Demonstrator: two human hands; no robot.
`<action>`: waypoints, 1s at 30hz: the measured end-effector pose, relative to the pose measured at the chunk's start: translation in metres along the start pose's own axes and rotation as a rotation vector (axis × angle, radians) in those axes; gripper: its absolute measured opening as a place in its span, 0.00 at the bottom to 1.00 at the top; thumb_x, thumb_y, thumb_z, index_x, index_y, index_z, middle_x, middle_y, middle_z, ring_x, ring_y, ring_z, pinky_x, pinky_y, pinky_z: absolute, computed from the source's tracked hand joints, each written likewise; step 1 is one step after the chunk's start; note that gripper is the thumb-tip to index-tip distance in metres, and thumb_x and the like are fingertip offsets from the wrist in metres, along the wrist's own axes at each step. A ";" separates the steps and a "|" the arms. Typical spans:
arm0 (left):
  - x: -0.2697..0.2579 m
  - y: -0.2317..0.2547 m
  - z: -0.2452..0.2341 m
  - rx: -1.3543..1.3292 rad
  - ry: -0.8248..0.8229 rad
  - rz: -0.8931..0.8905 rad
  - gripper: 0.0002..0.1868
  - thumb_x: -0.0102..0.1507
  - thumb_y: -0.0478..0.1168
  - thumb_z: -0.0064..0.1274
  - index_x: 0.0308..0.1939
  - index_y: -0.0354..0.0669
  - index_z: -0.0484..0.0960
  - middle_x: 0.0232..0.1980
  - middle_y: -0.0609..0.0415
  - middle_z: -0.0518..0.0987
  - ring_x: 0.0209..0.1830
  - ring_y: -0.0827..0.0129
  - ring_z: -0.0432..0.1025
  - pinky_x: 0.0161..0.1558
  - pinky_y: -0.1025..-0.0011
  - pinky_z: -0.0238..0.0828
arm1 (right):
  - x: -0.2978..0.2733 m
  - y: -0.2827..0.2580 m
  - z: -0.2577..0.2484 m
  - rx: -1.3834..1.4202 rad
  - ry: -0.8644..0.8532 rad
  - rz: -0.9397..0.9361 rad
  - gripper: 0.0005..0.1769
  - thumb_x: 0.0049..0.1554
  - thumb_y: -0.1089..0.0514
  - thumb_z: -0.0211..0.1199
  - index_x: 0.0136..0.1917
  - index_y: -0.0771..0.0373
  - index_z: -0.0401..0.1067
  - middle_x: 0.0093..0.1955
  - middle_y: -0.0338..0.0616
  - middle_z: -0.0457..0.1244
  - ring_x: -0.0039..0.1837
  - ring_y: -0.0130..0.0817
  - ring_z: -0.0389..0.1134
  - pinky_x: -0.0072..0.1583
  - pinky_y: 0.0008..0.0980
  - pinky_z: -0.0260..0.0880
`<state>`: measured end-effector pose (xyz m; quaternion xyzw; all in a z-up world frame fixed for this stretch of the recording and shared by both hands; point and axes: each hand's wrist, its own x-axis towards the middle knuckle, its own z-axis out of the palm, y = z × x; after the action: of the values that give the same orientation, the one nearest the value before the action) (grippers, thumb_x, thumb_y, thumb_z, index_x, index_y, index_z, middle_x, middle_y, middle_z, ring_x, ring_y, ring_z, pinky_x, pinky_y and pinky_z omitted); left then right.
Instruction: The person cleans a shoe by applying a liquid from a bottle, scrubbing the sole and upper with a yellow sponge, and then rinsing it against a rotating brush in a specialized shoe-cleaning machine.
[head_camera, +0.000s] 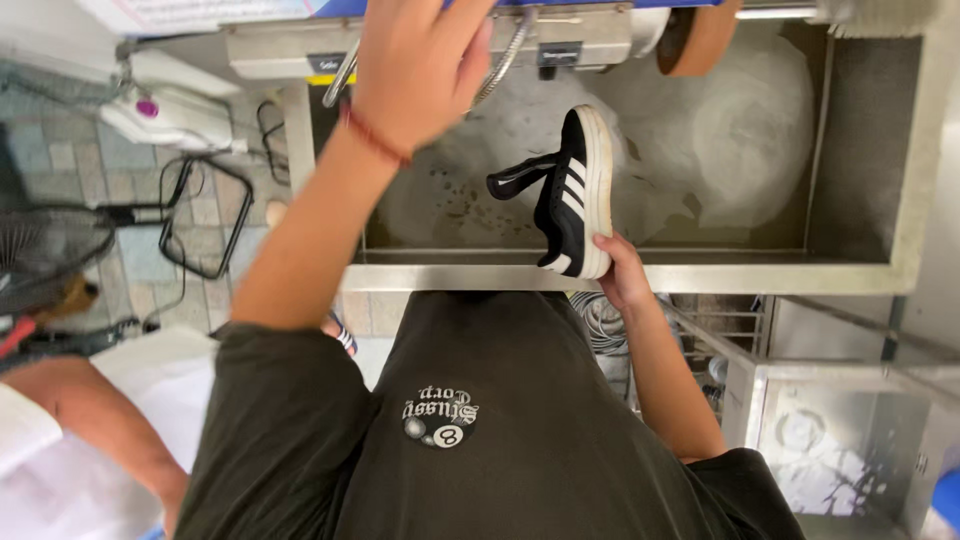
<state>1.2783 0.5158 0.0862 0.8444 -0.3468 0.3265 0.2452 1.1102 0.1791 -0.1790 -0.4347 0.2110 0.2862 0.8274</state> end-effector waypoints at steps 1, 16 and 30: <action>-0.030 0.020 -0.013 -0.055 0.063 -0.068 0.15 0.62 0.26 0.53 0.53 0.32 0.79 0.48 0.39 0.78 0.48 0.48 0.73 0.50 0.56 0.70 | 0.008 -0.001 -0.010 -0.010 -0.021 0.025 0.32 0.59 0.53 0.58 0.73 0.70 0.63 0.66 0.49 0.66 0.66 0.39 0.68 0.68 0.39 0.66; -0.243 0.086 0.086 -0.020 -0.279 -0.791 0.37 0.54 0.20 0.55 0.63 0.58 0.83 0.59 0.56 0.76 0.55 0.57 0.76 0.52 0.66 0.76 | 0.109 0.019 0.023 0.048 -0.150 0.491 0.33 0.56 0.48 0.56 0.70 0.68 0.66 0.64 0.51 0.67 0.64 0.42 0.69 0.66 0.45 0.68; -0.327 0.014 0.156 -0.298 -0.633 -1.142 0.27 0.63 0.41 0.58 0.68 0.51 0.78 0.57 0.48 0.73 0.57 0.53 0.71 0.60 0.57 0.72 | 0.230 0.118 0.012 -0.392 0.305 0.599 0.30 0.57 0.35 0.59 0.63 0.57 0.70 0.52 0.47 0.69 0.47 0.45 0.74 0.45 0.54 0.78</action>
<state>1.1485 0.5461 -0.2515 0.9075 0.0581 -0.1694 0.3800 1.2056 0.3099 -0.3804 -0.5414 0.3903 0.4821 0.5676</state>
